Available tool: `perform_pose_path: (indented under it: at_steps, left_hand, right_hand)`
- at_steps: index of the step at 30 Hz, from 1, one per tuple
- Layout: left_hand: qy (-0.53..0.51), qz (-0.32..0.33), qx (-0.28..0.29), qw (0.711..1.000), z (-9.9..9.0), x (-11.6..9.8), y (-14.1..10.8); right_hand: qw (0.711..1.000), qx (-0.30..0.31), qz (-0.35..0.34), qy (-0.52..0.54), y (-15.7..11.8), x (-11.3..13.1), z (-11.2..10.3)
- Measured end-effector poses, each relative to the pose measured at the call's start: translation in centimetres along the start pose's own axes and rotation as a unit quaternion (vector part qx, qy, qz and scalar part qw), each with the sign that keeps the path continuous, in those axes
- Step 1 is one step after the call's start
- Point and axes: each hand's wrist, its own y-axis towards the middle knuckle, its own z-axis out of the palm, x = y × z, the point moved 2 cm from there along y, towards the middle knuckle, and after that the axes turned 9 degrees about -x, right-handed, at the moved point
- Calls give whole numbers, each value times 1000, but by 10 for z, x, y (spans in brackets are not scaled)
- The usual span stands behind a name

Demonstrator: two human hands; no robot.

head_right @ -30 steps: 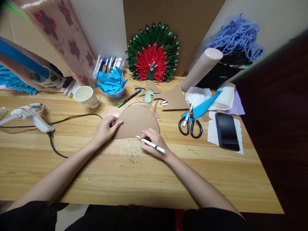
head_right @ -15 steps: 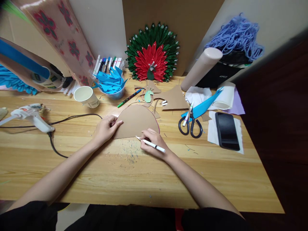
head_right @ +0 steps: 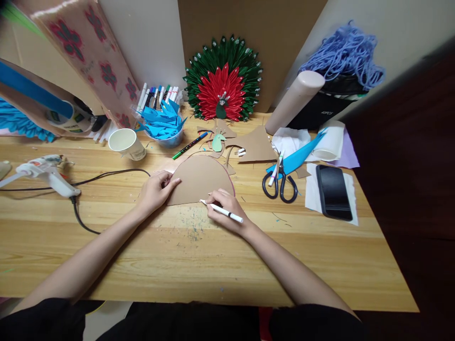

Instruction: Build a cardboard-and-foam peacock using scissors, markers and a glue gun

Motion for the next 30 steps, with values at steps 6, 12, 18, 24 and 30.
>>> perform_pose_path:
  at_steps: [6,12,18,24,30]
  left_hand:
    - [-31,3,-10,999,-1,1,0]
    - [-103,-6,-29,994,-1,5,-1]
    - [-154,-18,-36,987,-1,8,-2]
    - [-159,-26,-19,987,-2,6,-1]
    - [-152,-22,-28,988,-4,5,0]
  right_hand:
    - [986,-112,48,113,2,-2,-13]
    - [968,-208,90,105,15,-23,-44]
    - [965,-137,181,133,17,-39,-45]
    - [947,-233,172,138,21,-41,-54]
    - [947,-236,169,138,22,-43,-55]
